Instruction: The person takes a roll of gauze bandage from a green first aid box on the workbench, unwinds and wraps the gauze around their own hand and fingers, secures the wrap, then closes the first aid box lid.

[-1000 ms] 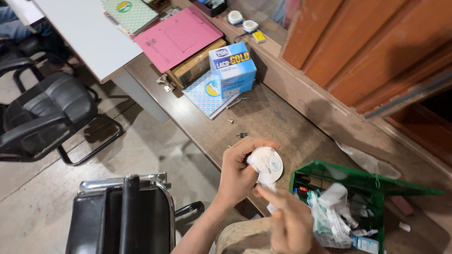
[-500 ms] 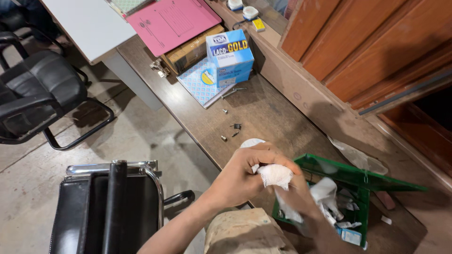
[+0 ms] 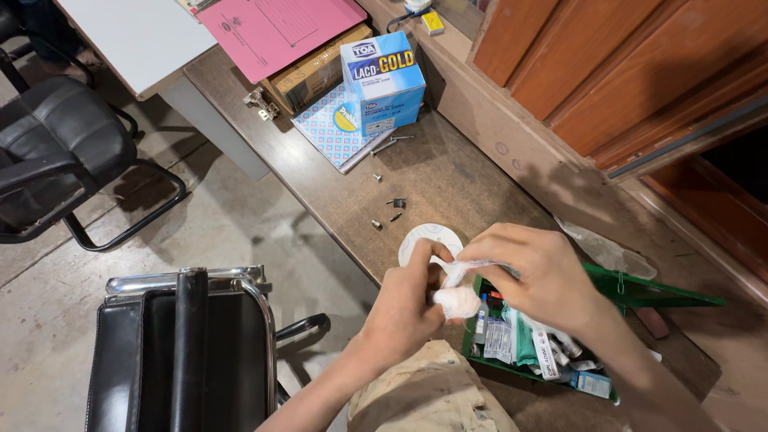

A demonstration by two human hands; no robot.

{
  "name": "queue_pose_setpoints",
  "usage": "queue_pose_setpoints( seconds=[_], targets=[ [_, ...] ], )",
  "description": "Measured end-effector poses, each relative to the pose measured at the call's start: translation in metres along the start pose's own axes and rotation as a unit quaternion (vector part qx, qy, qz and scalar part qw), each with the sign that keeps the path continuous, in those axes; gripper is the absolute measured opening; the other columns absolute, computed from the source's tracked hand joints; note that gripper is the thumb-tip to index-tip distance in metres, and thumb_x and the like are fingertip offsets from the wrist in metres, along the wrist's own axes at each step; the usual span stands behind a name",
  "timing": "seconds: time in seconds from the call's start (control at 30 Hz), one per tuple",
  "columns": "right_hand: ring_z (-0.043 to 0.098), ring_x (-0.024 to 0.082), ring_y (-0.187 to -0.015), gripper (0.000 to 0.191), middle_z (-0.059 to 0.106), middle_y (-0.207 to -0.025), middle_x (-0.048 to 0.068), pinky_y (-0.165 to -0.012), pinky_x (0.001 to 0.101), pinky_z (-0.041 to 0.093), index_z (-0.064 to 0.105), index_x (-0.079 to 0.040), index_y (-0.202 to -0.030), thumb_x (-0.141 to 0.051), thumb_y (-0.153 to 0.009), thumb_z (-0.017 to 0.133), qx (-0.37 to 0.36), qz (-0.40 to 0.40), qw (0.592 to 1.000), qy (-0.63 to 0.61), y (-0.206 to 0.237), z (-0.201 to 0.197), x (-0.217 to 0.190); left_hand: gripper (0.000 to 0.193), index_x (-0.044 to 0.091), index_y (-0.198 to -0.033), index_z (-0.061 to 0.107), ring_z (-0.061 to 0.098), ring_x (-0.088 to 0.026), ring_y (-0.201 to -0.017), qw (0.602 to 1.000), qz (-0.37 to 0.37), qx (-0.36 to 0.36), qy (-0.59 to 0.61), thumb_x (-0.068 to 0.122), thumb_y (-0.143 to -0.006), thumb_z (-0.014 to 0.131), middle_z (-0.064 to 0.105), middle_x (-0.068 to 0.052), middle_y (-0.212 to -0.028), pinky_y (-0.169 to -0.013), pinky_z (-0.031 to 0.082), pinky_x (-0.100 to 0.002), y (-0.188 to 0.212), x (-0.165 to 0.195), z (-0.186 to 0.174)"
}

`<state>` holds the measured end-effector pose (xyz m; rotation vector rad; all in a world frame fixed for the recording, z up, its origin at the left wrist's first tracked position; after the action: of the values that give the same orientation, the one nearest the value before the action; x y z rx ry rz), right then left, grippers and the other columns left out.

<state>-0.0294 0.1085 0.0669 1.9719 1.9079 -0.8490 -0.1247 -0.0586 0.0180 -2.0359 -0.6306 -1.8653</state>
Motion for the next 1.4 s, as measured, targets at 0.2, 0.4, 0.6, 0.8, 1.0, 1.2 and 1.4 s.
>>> queue_pose_setpoints(
  seconds=[0.2, 0.4, 0.6, 0.8, 1.0, 1.2, 1.4],
  targets=[
    [0.068, 0.013, -0.078, 0.043, 0.072, -0.107, 0.004, -0.066, 0.0295, 0.058, 0.065, -0.01, -0.126, -0.013, -0.084, 0.075, -0.074, 0.155, 0.967, -0.186, -0.008, -0.037, 0.002, 0.037, 0.005, -0.107, 0.056, 0.071, -0.03, -0.068, 0.994, 0.054, 0.025, -0.093, -0.009, -0.075, 0.065, 0.07, -0.016, -0.079, -0.062, 0.054, -0.037, 0.0, -0.016, -0.001],
    [0.069, 0.017, -0.065, 0.019, 0.078, -0.08, 0.001, -0.064, 0.0325, 0.053, 0.079, -0.017, -0.106, -0.029, -0.092, 0.075, -0.291, 0.355, 0.888, -0.011, -0.001, -0.039, -0.004, 0.042, 0.006, -0.109, 0.056, 0.069, -0.039, -0.087, 0.98, 0.139, 0.021, -0.139, -0.01, -0.071, 0.066, 0.071, -0.017, -0.096, -0.07, 0.053, -0.042, 0.002, -0.015, 0.0],
    [0.066, 0.02, -0.071, 0.01, 0.067, -0.081, 0.002, -0.063, 0.0327, 0.052, 0.073, -0.013, -0.09, -0.019, -0.083, 0.078, -0.025, -0.002, 0.999, 0.037, 0.029, -0.002, -0.063, 0.027, 0.004, -0.101, 0.059, 0.073, -0.024, -0.078, 0.987, 0.121, 0.085, -0.064, -0.002, -0.081, 0.076, 0.072, -0.012, -0.088, -0.068, 0.056, -0.031, -0.014, -0.013, 0.007],
    [0.059, 0.024, -0.066, 0.029, 0.064, -0.083, 0.006, -0.058, 0.0371, 0.049, 0.075, -0.004, -0.099, -0.002, -0.07, 0.076, 0.109, -0.076, 0.982, 0.132, 0.066, 0.055, -0.042, 0.017, 0.001, -0.091, 0.064, 0.062, -0.002, -0.075, 0.982, 0.018, 0.063, 0.174, -0.007, -0.081, 0.075, 0.069, 0.0, -0.08, -0.065, 0.052, -0.021, -0.022, -0.024, 0.002],
    [0.061, 0.027, -0.073, 0.022, 0.065, -0.089, 0.008, -0.061, 0.0389, 0.048, 0.074, -0.003, -0.094, -0.001, -0.072, 0.078, 0.192, -0.057, 0.967, 0.154, 0.065, 0.07, -0.03, 0.009, 0.002, -0.096, 0.065, 0.062, -0.008, -0.083, 0.983, -0.005, -0.023, 0.181, -0.002, -0.089, 0.069, 0.07, -0.003, -0.087, -0.074, 0.053, -0.025, -0.018, -0.018, 0.002],
    [0.063, 0.03, -0.082, 0.027, 0.068, -0.096, 0.009, -0.067, 0.0404, 0.05, 0.075, -0.002, -0.094, -0.003, -0.066, 0.075, 0.212, -0.073, 0.961, 0.16, 0.062, 0.074, -0.022, 0.038, 0.003, -0.114, 0.058, 0.066, -0.04, -0.084, 0.983, 0.091, -0.056, -0.146, 0.0, -0.078, 0.069, 0.064, -0.02, -0.091, -0.074, 0.051, -0.042, -0.005, 0.006, -0.011],
    [0.059, 0.037, -0.093, 0.024, 0.066, -0.108, 0.015, -0.076, 0.0497, 0.049, 0.069, 0.0, -0.089, -0.011, -0.07, 0.079, 0.192, -0.116, 0.952, 0.209, 0.054, 0.068, -0.005, 0.052, 0.004, -0.119, 0.05, 0.07, -0.038, -0.073, 0.985, 0.042, -0.091, -0.139, -0.002, -0.072, 0.07, 0.066, -0.016, -0.072, -0.065, 0.052, -0.045, -0.004, 0.012, -0.018]
  ],
)
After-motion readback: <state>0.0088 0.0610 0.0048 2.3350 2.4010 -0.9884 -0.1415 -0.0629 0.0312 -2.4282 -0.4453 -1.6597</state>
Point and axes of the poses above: each hand's wrist, its own y-axis away from the middle knuckle, its own z-axis out of the palm, x = y × z, the point moved 2 cm from there along -y, towards the middle knuckle
